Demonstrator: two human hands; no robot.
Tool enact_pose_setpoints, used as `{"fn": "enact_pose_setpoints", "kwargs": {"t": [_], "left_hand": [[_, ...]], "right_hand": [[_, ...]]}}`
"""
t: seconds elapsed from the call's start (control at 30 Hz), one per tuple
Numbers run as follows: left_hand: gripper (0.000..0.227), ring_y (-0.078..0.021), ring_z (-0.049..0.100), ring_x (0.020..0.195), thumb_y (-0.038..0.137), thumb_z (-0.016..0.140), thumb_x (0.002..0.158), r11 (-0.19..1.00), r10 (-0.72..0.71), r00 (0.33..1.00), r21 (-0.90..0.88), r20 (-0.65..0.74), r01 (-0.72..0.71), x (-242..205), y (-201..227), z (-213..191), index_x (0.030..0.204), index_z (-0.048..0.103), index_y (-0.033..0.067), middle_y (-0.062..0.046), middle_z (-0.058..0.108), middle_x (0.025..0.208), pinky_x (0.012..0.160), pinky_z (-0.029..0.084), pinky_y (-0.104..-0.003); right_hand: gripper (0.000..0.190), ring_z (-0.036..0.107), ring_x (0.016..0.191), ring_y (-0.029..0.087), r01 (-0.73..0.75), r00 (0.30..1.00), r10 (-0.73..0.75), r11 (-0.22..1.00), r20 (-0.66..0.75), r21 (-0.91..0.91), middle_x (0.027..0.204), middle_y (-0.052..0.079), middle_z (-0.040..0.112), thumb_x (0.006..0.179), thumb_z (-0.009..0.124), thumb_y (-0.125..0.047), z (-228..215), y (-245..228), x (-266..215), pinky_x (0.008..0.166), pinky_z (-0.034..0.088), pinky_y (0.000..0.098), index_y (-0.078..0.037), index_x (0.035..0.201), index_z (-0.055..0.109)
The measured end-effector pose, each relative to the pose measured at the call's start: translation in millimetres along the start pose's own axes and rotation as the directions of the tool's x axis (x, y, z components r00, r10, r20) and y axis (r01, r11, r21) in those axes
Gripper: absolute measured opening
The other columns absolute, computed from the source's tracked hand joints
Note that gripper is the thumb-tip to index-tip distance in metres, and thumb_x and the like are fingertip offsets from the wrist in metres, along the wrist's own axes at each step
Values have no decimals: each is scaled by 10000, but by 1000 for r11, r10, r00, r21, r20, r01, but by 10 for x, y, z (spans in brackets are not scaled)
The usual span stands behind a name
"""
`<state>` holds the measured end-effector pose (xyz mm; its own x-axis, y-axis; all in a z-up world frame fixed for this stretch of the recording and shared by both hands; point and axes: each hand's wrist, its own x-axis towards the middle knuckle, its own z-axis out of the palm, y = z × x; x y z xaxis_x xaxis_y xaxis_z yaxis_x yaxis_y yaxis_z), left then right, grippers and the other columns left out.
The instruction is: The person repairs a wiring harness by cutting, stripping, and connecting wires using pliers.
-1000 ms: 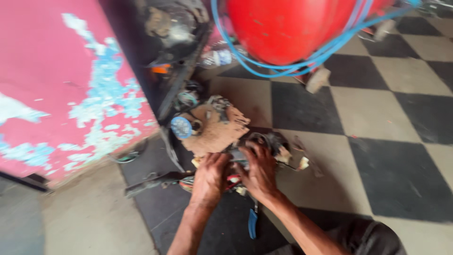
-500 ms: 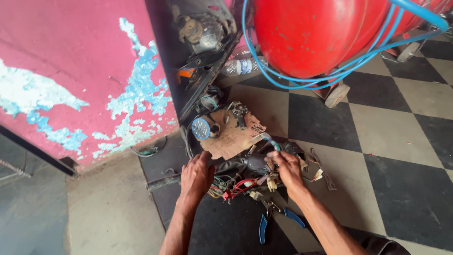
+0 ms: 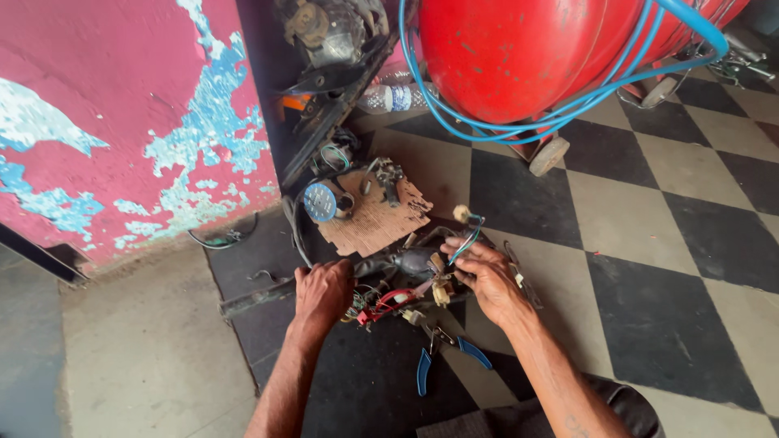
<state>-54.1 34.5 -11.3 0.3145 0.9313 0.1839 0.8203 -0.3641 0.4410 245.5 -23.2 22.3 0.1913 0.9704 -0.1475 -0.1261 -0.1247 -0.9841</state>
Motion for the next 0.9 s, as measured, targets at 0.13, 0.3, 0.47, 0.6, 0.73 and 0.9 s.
{"fn": "enact_pose_setpoints", "kwargs": {"t": [0.13, 0.3, 0.47, 0.6, 0.73, 0.9], "left_hand": [[222, -266, 670, 951, 358, 717, 906, 999, -13, 994, -41, 109, 18, -23, 1, -27, 913, 714, 137, -39, 745, 917, 890, 381, -529], [184, -254, 688, 914, 360, 731, 868, 1000, -11, 985, 1, 173, 11, -22, -27, 26, 973, 782, 218, -33, 750, 890, 890, 377, -479], [181, -266, 703, 860, 370, 720, 894, 999, -18, 988, 38, 151, 13, -40, -67, 144, 975, 791, 225, -70, 750, 848, 888, 375, -470], [190, -266, 707, 844, 368, 728, 885, 999, -25, 989, 40, 144, 19, -22, -96, 157, 972, 785, 209, -77, 751, 853, 882, 378, -468], [178, -266, 713, 822, 371, 711, 914, 997, -56, 981, 58, 185, 46, -15, -108, 171, 993, 782, 227, -83, 752, 850, 891, 386, -453], [174, -263, 714, 790, 361, 725, 884, 999, -44, 991, 37, 126, 39, 5, -125, 241, 955, 778, 211, -76, 750, 818, 881, 387, -466]], "right_hand": [[329, 661, 1146, 129, 0, 1000, 0, 1000, -29, 10, 1242, 41, 745, 905, 604, 18, -58, 65, 39, 933, 533, 356, -89, 1194, 719], [360, 638, 1154, 212, 72, 988, -113, 943, -106, -326, 1282, 128, 713, 898, 720, -165, -73, 262, 123, 930, 544, 420, -66, 1243, 697], [718, 599, 1118, 316, 183, 950, -311, 489, 26, -853, 1286, 256, 620, 827, 878, -406, 89, 523, 83, 860, 527, 484, -33, 1359, 574], [445, 722, 850, 289, -75, 980, -98, 620, -171, -781, 1149, 181, 709, 907, 662, -269, 40, 675, 213, 639, 619, 405, -78, 1302, 589], [232, 724, 830, 223, -54, 976, -61, 863, -209, -503, 1055, 142, 746, 940, 554, -71, -243, 668, 338, 647, 606, 340, -54, 1127, 691], [261, 683, 844, 198, 66, 875, -445, 502, -192, -862, 1031, 104, 723, 872, 684, -27, -15, 491, 200, 687, 574, 367, -64, 1130, 672]]}}
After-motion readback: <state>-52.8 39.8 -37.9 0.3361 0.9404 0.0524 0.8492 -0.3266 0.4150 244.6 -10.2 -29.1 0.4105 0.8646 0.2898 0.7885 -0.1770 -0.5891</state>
